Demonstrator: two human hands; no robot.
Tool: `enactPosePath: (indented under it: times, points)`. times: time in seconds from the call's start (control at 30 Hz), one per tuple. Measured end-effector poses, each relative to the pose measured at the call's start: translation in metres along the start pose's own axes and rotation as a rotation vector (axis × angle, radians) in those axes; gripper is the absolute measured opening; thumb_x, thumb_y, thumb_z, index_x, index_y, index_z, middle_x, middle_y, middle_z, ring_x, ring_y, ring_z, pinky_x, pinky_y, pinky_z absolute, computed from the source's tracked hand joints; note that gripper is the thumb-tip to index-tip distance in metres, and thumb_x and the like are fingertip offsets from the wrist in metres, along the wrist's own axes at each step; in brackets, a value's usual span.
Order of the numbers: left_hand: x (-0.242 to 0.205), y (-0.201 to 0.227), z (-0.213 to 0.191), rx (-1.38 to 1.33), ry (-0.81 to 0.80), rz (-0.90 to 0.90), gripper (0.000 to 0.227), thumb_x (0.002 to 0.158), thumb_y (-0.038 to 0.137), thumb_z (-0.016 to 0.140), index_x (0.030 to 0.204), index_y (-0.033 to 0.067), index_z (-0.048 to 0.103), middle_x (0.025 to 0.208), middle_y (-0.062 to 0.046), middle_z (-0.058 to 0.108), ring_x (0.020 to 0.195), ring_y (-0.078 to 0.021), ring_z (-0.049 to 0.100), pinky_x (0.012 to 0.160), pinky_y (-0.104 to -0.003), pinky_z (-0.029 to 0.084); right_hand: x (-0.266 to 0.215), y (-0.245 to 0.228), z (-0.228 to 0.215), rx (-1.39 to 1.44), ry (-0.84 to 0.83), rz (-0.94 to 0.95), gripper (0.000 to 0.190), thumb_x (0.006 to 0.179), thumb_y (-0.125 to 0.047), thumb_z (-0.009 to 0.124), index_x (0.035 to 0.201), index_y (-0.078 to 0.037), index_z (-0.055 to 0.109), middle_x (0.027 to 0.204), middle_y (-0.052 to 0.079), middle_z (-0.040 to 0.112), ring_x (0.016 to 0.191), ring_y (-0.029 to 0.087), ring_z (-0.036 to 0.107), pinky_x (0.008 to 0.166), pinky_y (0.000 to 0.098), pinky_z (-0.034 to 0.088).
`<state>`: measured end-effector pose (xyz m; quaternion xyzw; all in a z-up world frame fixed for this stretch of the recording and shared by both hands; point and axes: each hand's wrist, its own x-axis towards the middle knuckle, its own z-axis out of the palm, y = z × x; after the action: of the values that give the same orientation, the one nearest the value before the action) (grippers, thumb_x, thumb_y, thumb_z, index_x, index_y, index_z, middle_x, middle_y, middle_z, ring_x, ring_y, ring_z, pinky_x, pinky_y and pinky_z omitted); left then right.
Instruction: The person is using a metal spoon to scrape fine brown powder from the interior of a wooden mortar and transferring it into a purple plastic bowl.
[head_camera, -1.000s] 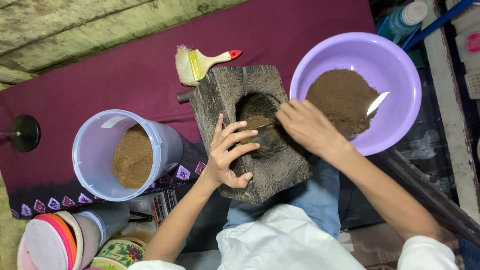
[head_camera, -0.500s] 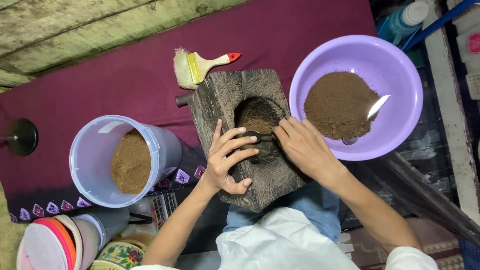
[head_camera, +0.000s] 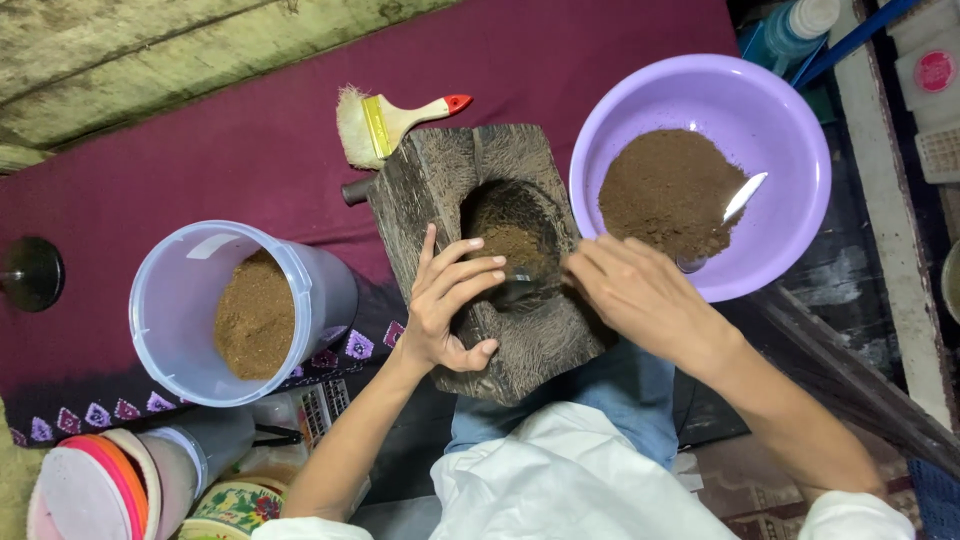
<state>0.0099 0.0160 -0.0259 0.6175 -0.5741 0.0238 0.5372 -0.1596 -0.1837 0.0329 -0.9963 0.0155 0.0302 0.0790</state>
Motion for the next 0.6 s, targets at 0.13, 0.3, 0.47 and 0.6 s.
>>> enactPosePath:
  times: [0.13, 0.3, 0.47, 0.6]
  points:
    - [0.0, 0.002, 0.001, -0.011, 0.02, -0.011, 0.062, 0.088, 0.06, 0.057, 0.12, 0.0095, 0.074, 0.12, -0.01, 0.075, 0.126, -0.036, 0.063, 0.124, -0.064, 0.015, 0.003, -0.007, 0.047, -0.115, 0.034, -0.026, 0.007, 0.095, -0.006, 0.055, 0.096, -0.012, 0.058, 0.087, 0.004, 0.058, 0.088, 0.023, 0.062, 0.069, 0.0324, 0.048]
    - [-0.003, 0.0, 0.001, -0.032, 0.012, 0.003, 0.063, 0.086, 0.058, 0.061, 0.123, 0.0079, 0.071, 0.122, -0.011, 0.075, 0.126, -0.037, 0.063, 0.125, -0.066, 0.014, 0.028, 0.027, 0.062, -0.23, 0.091, -0.046, 0.01, 0.094, -0.011, 0.059, 0.1, -0.019, 0.059, 0.091, -0.001, 0.059, 0.09, 0.017, 0.061, 0.071, 0.0294, 0.048]
    - [0.0, -0.002, -0.004, -0.005, -0.024, 0.033, 0.062, 0.091, 0.057, 0.055, 0.124, 0.0061, 0.066, 0.121, -0.013, 0.074, 0.126, -0.038, 0.063, 0.125, -0.068, 0.017, -0.003, 0.045, -0.005, -0.086, -0.004, -0.006, 0.013, 0.095, -0.016, 0.063, 0.108, -0.014, 0.061, 0.096, 0.003, 0.063, 0.09, 0.021, 0.062, 0.076, 0.0338, 0.052]
    - [-0.004, -0.004, 0.0, -0.037, -0.008, 0.002, 0.062, 0.088, 0.059, 0.061, 0.123, 0.0088, 0.071, 0.122, -0.01, 0.075, 0.127, -0.0363, 0.063, 0.125, -0.065, 0.014, -0.001, 0.046, 0.033, -0.213, -0.023, -0.002, 0.005, 0.094, -0.013, 0.059, 0.095, -0.017, 0.06, 0.088, -0.001, 0.059, 0.09, 0.018, 0.058, 0.073, 0.0292, 0.044]
